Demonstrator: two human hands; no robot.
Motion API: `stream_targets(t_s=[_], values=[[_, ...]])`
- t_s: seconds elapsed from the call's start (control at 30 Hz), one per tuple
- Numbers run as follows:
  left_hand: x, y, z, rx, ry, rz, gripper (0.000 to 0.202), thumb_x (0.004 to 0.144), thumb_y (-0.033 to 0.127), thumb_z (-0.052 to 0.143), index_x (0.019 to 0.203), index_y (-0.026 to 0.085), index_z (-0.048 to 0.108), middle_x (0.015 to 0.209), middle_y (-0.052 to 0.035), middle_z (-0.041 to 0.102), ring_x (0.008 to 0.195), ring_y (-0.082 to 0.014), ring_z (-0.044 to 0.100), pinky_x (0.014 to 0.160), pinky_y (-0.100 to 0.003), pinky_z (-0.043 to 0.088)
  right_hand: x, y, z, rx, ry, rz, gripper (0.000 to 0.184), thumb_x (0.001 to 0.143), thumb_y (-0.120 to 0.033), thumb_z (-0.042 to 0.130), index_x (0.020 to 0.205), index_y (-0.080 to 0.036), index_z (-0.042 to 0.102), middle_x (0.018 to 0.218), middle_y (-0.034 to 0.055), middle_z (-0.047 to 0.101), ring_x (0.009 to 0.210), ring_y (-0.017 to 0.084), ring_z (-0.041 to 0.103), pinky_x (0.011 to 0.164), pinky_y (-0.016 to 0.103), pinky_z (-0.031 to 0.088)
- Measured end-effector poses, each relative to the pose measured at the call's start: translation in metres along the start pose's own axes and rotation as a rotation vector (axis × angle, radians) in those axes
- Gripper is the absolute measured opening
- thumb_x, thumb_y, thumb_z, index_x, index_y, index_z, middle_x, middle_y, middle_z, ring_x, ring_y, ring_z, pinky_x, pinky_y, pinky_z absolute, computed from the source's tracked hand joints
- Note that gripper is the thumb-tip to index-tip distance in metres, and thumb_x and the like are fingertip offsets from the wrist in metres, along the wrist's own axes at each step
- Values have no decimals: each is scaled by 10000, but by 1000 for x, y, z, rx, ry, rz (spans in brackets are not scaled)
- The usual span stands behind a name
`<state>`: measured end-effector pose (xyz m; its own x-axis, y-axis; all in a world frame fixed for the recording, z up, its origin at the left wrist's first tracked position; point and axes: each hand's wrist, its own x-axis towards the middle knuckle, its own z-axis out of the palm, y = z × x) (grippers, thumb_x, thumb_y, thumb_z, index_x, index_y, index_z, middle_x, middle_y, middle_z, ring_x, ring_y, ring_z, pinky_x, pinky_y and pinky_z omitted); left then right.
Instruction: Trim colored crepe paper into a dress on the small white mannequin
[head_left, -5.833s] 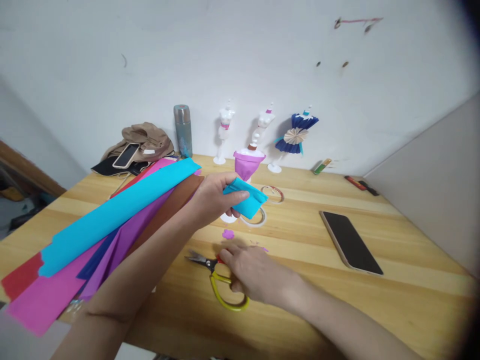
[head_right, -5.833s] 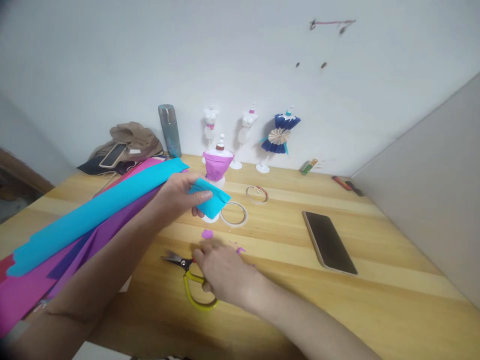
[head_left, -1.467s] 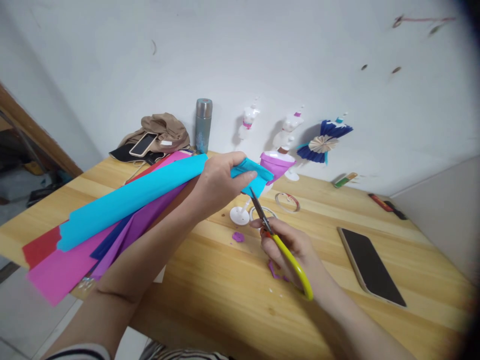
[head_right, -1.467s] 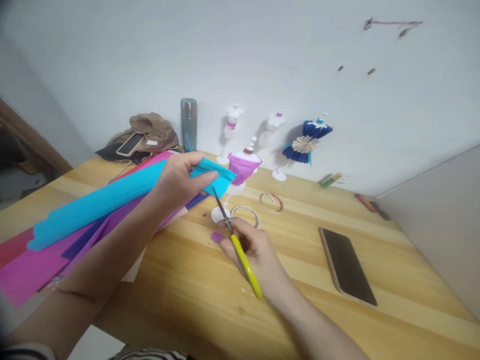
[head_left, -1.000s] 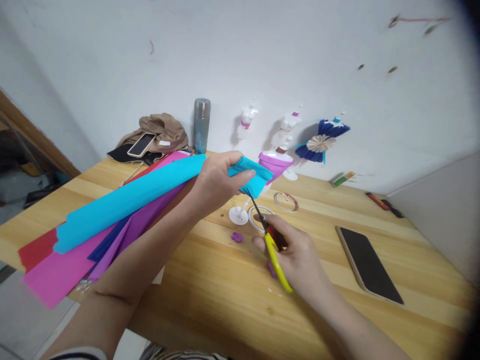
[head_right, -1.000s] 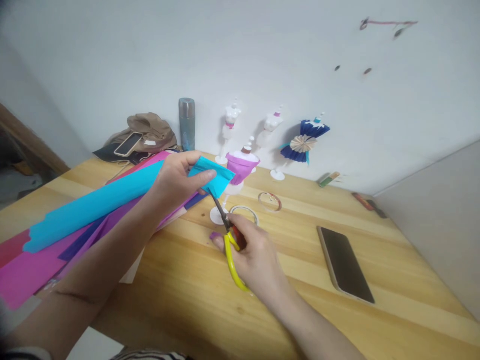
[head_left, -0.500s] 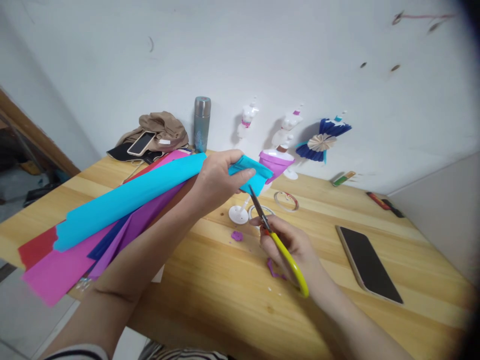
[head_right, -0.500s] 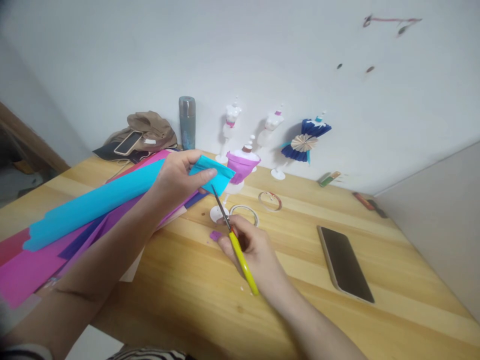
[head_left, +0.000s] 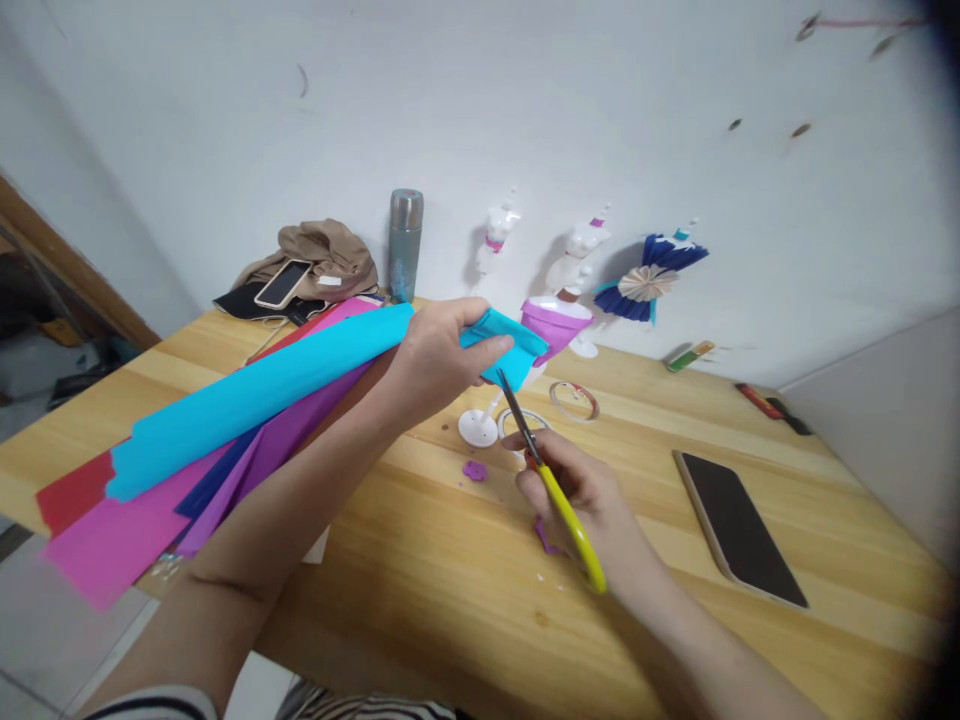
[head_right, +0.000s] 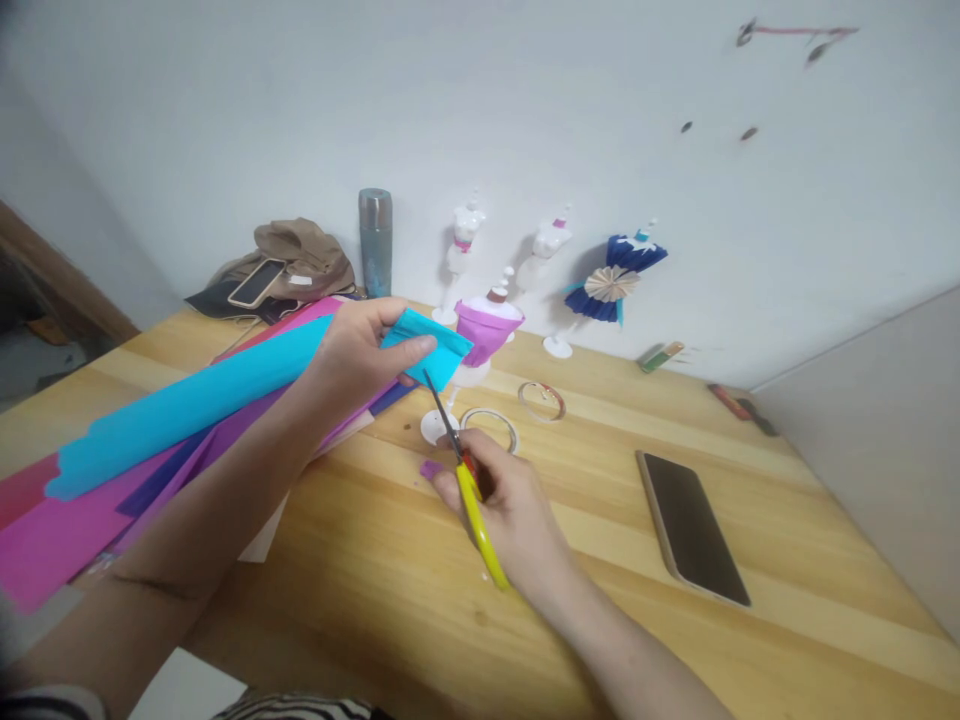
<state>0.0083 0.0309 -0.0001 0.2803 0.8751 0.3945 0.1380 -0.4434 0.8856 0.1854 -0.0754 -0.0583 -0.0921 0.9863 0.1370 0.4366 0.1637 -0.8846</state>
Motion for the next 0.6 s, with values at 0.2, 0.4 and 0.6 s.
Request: stream_targets(t_s=[0.2, 0.4, 0.6], values=[[0, 4, 1, -115, -21, -69, 65, 801, 178, 690, 737, 172, 681, 661, 19, 686, 613, -114, 637, 531, -203, 540, 1, -1, -2, -214, 111, -107, 310, 894, -539, 685, 842, -235, 657, 619, -36, 469, 550, 166, 433, 535, 303, 342], [1, 3, 3, -204, -30, -90, 109, 784, 170, 697, 691, 169, 641, 609, 32, 644, 565, -100, 615, 511, -196, 542, -2, 0, 0, -30, 52, -22, 343, 906, -563, 696, 938, -222, 693, 626, -48, 429, 538, 160, 426, 498, 288, 336], [1, -2, 3, -137, -13, -46, 141, 809, 139, 677, 678, 169, 634, 605, 29, 635, 558, -98, 590, 512, -211, 539, -1, -4, 2, 127, -2, 22, 438, 875, -662, 727, 900, -227, 690, 649, -49, 416, 493, 126, 388, 446, 276, 340]])
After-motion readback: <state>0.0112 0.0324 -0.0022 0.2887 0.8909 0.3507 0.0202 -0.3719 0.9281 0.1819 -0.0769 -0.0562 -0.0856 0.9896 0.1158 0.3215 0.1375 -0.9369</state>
